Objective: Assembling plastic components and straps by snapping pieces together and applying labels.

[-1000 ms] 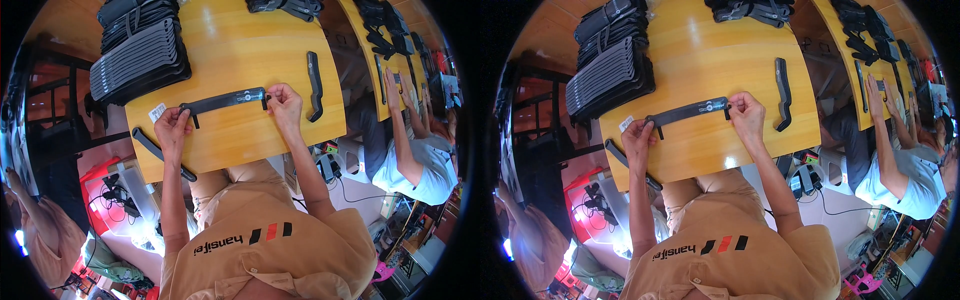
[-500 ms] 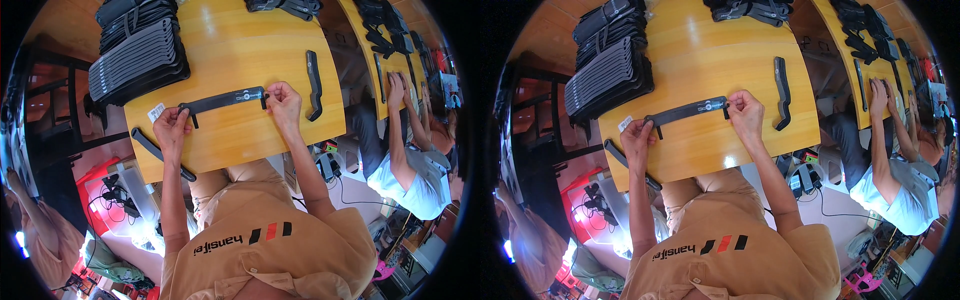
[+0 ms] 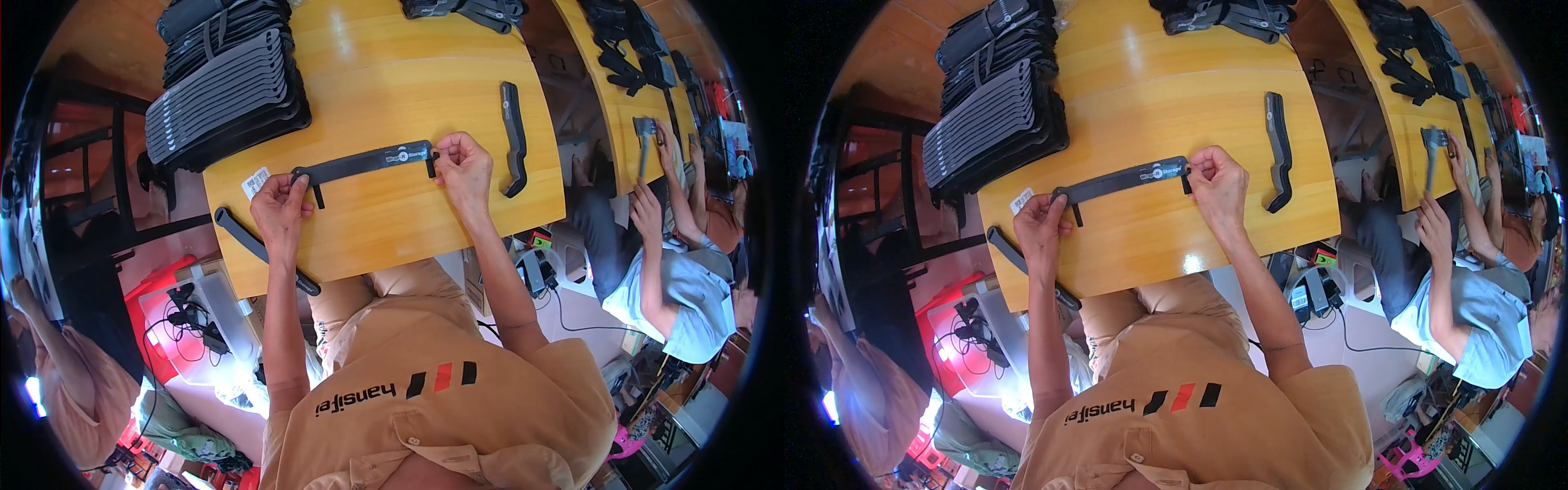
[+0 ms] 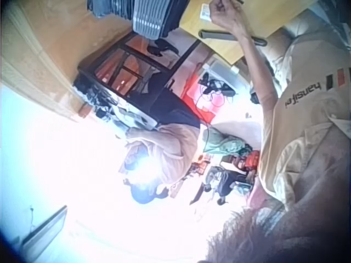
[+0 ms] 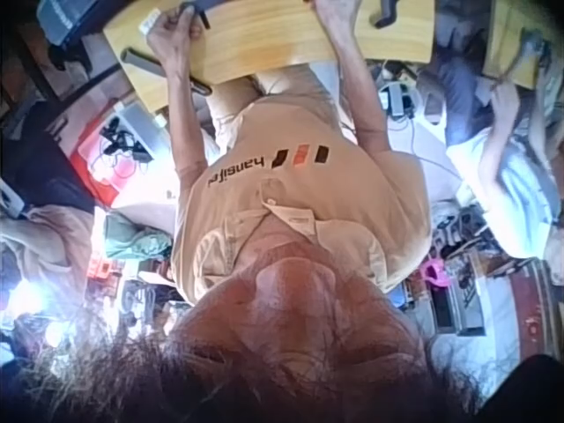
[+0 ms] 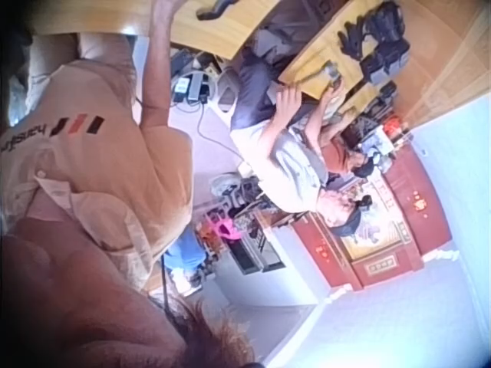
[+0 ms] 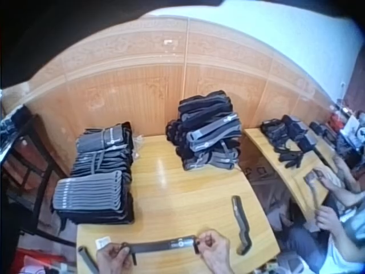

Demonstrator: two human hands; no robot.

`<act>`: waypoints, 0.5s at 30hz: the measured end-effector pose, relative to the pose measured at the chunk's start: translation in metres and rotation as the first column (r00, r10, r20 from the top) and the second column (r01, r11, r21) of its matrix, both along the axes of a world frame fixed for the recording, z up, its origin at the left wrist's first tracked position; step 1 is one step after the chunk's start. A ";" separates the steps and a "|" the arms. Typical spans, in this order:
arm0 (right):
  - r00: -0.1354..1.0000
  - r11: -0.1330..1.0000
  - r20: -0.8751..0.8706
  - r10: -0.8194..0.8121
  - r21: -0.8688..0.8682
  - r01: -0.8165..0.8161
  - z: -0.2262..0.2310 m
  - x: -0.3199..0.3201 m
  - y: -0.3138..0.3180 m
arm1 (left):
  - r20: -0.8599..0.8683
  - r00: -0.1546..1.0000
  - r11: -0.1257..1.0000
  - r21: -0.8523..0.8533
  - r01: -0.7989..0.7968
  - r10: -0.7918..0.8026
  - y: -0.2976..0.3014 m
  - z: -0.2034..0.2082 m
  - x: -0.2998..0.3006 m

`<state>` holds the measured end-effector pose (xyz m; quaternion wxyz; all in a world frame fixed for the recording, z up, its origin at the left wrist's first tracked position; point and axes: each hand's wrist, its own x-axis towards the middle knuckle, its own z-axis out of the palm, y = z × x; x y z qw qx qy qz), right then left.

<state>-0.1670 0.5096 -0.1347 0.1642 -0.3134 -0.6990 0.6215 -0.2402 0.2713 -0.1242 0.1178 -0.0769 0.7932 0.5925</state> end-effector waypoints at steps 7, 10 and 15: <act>1.000 1.000 0.003 0.003 0.019 -0.004 0.000 0.000 0.000 | -0.014 1.000 0.999 -0.039 -0.002 0.002 0.003 0.002 -0.001; 0.998 0.999 0.050 0.038 0.030 -0.039 -0.001 0.000 0.001 | -0.024 1.000 0.999 -0.035 0.005 -0.006 0.002 0.001 -0.001; 0.999 0.992 0.008 0.037 0.120 -0.037 -0.008 0.000 0.002 | -0.026 1.000 0.999 -0.031 -0.010 0.010 0.003 -0.002 -0.001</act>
